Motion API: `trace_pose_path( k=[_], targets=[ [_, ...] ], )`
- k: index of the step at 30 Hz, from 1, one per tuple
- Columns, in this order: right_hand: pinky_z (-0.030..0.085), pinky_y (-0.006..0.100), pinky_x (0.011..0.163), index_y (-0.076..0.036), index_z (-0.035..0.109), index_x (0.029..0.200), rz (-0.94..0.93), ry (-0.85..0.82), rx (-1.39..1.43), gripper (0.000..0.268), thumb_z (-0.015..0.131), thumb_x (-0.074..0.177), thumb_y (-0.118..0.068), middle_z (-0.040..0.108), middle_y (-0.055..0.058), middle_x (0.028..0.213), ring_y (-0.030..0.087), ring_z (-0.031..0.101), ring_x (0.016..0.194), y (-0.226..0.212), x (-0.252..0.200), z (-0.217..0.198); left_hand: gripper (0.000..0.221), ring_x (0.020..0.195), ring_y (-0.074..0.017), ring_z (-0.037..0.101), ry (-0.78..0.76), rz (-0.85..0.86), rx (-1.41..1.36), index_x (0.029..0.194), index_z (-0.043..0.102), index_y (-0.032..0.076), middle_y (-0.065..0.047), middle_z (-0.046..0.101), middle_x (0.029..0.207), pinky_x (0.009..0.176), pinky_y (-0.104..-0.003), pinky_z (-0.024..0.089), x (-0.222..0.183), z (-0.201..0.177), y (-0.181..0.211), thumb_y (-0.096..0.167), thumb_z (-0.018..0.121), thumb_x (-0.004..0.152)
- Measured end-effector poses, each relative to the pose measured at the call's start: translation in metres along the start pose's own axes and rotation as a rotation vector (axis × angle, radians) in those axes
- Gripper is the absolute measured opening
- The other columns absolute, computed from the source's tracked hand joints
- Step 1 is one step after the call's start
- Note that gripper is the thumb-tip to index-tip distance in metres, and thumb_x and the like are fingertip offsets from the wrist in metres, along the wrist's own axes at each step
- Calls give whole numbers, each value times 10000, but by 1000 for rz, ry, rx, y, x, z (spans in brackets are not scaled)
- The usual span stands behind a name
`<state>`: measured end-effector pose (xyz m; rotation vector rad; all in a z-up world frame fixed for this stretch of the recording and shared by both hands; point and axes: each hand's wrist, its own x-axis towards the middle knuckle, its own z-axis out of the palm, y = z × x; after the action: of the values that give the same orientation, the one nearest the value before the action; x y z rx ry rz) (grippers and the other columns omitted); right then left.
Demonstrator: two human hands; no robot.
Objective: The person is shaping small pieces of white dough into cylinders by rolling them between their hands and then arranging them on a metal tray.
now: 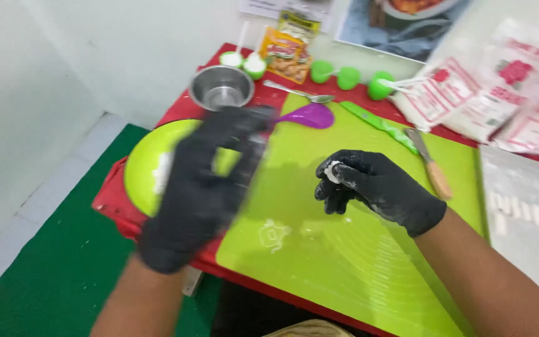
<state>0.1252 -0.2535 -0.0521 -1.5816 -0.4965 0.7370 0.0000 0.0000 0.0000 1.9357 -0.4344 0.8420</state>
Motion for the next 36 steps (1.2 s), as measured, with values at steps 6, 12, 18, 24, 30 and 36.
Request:
trace_pose_path(
  k=[6,12,18,24,30,36],
  targets=[
    [530,379,632,-6,687,838,57,211,527,205,621,956,-161,689,132,888,324,679,824,58,-33,-64,353,1320,-267,636,-89,-248,-589,1312,627,23,-170,674,1369,1154,-387,512,45,169,-6,222,521,1040],
    [233,224,305,-130,375,620,-97,307,473,606,437,1108,-484,314,-24,452,129,364,334,47,-53,-65,408,1154,-234,643,-82,-716,-1115,1365,643,70,-105,665,1280,1046,-427,506,32,280,-57,354,498,1111],
    [563,423,895,-7,672,975,-530,810,-548,69,632,1021,-40,699,311,961,495,685,949,57,1,-47,460,1054,-154,709,-103,-994,-1517,1329,678,156,5,737,1181,946,-298,566,14,297,-65,493,436,1130],
    [155,496,1345,-84,371,1597,-731,563,-883,457,332,1152,-184,275,206,1702,360,223,1612,34,-5,-22,403,1144,-214,693,46,-850,-1935,1376,649,79,-117,721,1253,1047,-322,556,33,259,-48,372,457,1177],
    [27,471,1356,-51,360,1608,-638,540,-845,520,282,1155,-296,183,170,1729,343,108,1643,35,4,-1,425,1142,-284,702,123,-952,-1851,1362,681,149,-156,696,1316,1042,-419,566,4,304,-109,459,506,1127],
    [126,481,1396,-11,246,1631,-858,536,-431,512,344,1162,-191,200,176,1723,319,167,1640,30,21,-33,462,1196,-245,674,121,-905,-1713,1407,651,185,-127,665,1368,1133,-360,510,-16,330,-102,478,386,1167]
  ],
)
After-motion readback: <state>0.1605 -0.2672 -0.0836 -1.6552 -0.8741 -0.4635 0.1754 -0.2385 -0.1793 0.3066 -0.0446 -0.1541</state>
